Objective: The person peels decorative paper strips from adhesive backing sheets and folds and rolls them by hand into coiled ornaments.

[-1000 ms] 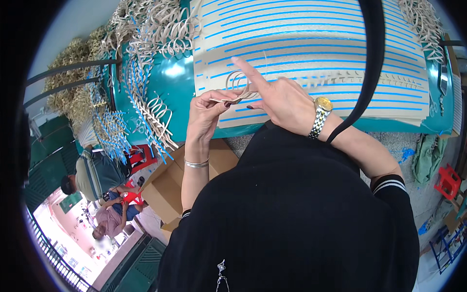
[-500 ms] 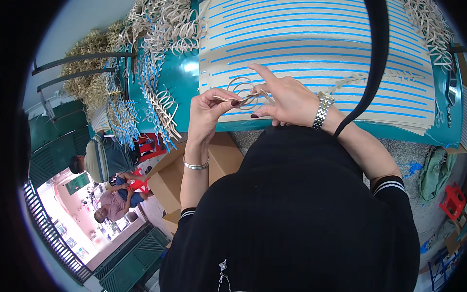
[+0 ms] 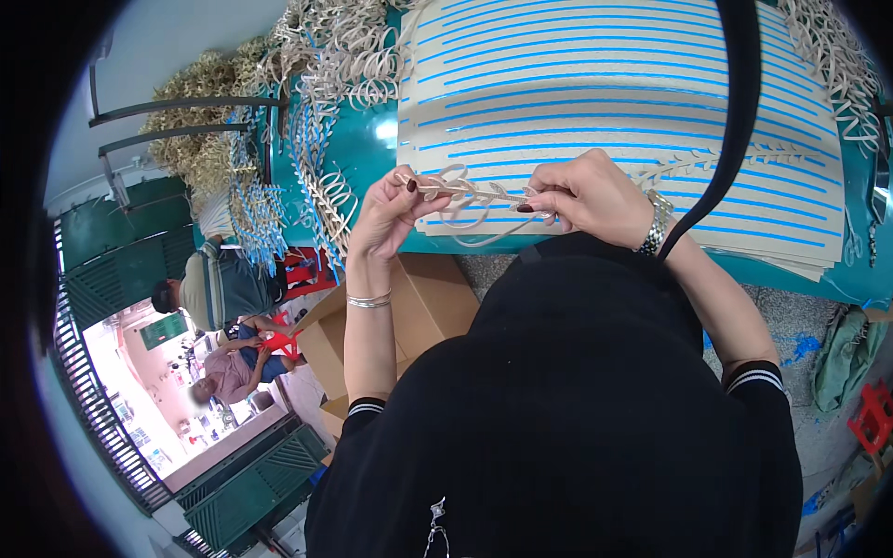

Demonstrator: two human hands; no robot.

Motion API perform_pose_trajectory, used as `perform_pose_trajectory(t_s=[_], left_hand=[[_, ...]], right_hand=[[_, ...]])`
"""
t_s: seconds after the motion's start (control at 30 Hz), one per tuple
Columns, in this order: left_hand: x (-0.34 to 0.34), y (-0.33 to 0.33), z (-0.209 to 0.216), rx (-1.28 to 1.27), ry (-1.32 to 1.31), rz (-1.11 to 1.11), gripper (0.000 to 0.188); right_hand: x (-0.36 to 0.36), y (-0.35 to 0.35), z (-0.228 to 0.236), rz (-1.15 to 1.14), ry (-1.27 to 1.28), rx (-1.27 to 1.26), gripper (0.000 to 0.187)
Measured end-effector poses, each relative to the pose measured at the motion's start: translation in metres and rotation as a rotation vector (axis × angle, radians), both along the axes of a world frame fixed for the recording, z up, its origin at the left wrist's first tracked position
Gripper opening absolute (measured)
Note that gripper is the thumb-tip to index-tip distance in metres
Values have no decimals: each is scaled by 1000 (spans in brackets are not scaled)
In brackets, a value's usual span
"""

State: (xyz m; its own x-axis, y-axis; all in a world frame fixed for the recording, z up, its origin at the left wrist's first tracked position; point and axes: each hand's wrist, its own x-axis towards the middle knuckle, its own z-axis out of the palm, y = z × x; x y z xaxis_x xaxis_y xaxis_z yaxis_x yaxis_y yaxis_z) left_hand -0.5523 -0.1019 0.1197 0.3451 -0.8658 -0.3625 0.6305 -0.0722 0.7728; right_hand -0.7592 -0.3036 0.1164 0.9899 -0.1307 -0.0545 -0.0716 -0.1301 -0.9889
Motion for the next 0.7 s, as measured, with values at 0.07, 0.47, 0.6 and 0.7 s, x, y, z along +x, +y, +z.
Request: perform_pose_trajectory(t_s=[0.07, 0.47, 0.6, 0.7], left_hand=[[1, -1, -1, -9, 24, -15, 8], [9, -10, -10, -80, 153, -85, 13], [11, -12, -14, -131, 278, -94, 10], [12, -14, -19, -182, 402, -100, 13]], right_hand=[[0, 0, -1, -43, -46, -58, 12], [8, -7, -6, -165, 35, -36, 15], [13, -9, -9, -184, 13, 0, 17], [18, -9, -10, -213, 13, 58, 14]])
